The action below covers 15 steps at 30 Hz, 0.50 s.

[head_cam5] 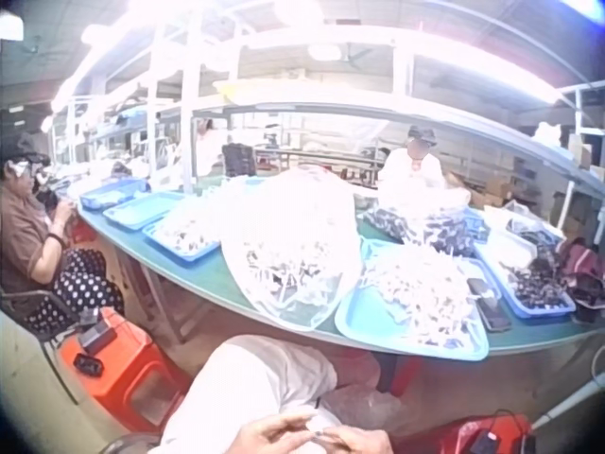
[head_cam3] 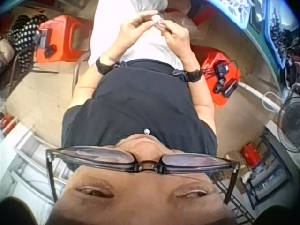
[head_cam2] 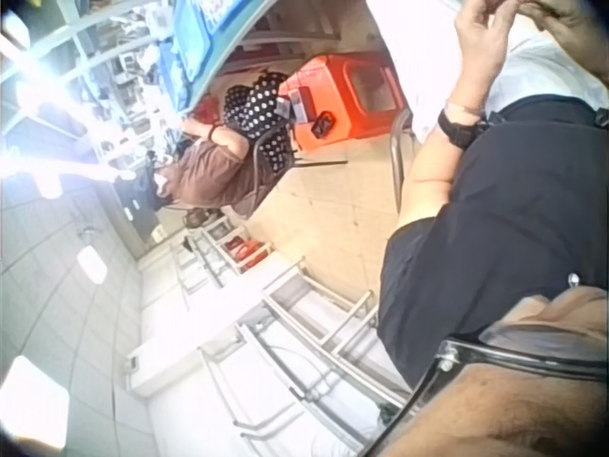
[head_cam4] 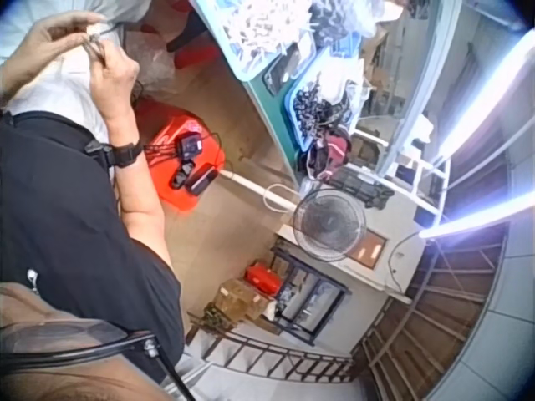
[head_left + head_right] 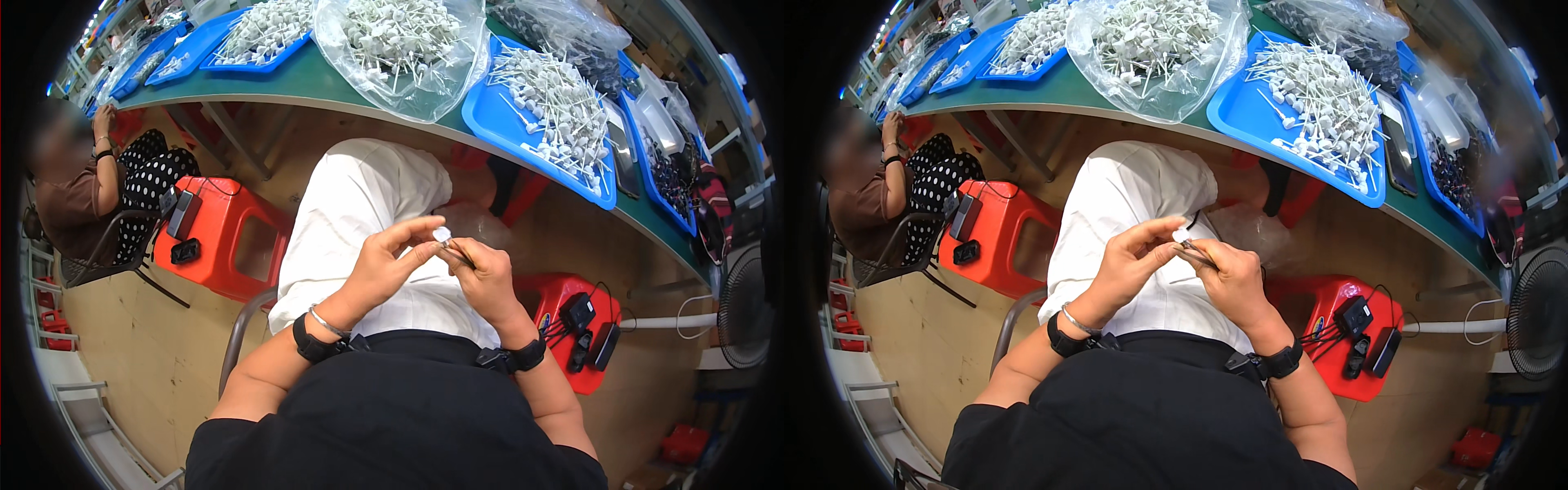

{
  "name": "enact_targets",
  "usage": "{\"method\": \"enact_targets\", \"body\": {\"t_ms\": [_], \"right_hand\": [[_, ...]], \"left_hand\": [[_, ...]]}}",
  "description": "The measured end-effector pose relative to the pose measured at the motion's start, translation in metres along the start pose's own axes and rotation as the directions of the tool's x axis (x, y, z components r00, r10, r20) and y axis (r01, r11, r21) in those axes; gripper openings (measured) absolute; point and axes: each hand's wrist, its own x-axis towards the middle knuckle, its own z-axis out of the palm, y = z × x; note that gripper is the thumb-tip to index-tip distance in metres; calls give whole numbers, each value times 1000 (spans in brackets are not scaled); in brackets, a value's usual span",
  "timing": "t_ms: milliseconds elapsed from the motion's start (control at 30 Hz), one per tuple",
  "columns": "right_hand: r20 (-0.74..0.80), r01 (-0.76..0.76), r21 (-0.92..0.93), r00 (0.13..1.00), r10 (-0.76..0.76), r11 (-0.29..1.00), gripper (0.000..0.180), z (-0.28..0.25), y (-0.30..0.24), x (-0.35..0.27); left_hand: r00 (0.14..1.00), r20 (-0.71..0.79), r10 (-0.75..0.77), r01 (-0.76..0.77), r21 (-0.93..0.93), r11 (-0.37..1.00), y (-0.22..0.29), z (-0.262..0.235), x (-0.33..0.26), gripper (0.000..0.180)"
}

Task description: Manually assembling small white plastic connectors by inserting and bending metal wires using a small tool.

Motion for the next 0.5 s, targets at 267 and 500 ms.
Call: {"method": "enact_targets", "body": {"t_ms": [267,500], "right_hand": [[-18,-26,-55,1000,25,998,24,8,-4,0],[10,-26,-157,1000,28,987,21,-8,-10,1]], "left_hand": [[940,147,-308,341,-350,872,-21,-8,6,20],[942,65,-329,334,-100,937,-15,-19,3,27]]}}
